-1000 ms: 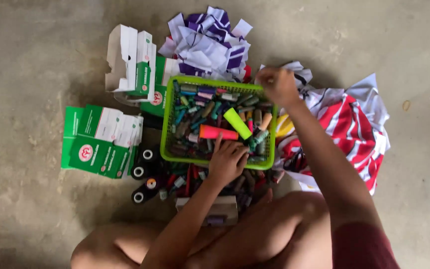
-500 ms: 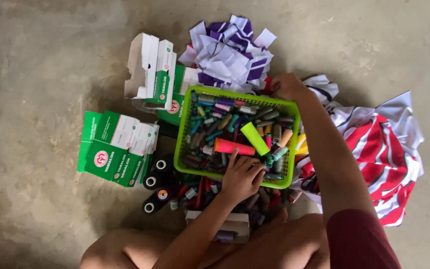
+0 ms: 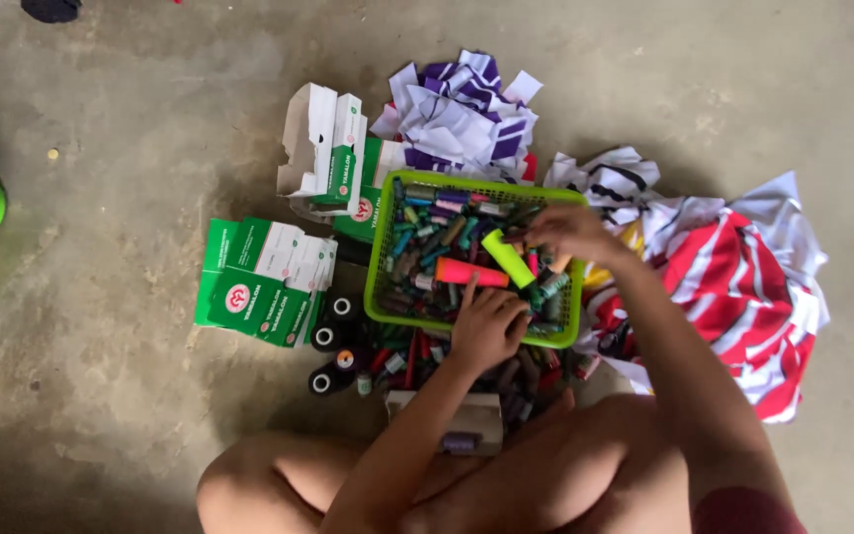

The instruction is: Sorting through fabric scraps and thread spools, trimming fabric with scissors, and organizing items into a small box.

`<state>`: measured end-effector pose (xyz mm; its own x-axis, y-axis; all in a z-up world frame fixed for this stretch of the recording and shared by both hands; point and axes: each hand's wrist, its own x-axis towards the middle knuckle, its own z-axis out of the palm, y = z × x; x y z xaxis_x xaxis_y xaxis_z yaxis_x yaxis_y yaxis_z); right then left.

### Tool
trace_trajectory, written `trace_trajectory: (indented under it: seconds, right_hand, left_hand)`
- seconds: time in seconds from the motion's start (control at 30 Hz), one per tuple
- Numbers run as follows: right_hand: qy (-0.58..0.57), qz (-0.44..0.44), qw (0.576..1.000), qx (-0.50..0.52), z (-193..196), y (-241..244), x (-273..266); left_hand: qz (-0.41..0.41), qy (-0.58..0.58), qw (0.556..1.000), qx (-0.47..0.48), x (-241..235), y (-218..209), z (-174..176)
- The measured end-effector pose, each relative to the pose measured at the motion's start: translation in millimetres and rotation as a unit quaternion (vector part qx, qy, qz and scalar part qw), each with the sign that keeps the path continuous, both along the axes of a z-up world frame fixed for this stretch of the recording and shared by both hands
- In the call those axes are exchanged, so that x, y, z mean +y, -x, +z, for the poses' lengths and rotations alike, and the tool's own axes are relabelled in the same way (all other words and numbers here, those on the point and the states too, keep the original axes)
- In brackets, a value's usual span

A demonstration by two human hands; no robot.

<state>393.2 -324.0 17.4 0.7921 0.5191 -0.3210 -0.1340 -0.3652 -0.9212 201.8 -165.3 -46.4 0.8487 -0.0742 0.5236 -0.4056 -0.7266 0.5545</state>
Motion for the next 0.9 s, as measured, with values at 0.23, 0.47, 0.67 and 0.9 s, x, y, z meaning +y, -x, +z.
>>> trace_trajectory:
  seconds: [0.23, 0.47, 0.67, 0.9]
  right_hand:
    - [0.137, 0.058, 0.981, -0.125, 12.7, 69.5, -2.8]
    - [0.187, -0.052, 0.974, -0.115, 31.5, 170.6, -22.3]
    - [0.140, -0.115, 0.978, -0.100, -60.6, 188.4, -39.5]
    - [0.126, -0.065, 0.982, -0.126, -7.8, 205.9, -10.3]
  left_hand:
    - [-0.058, 0.011, 0.998, 0.006, 14.1, 19.3, 19.2]
    - [-0.020, 0.066, 0.998, -0.007, 42.6, 75.5, -3.7]
    - [0.046, 0.141, 0.986, 0.074, 64.8, 144.1, 17.1]
    - [0.154, 0.073, 0.957, 0.235, 112.8, 222.7, 36.6]
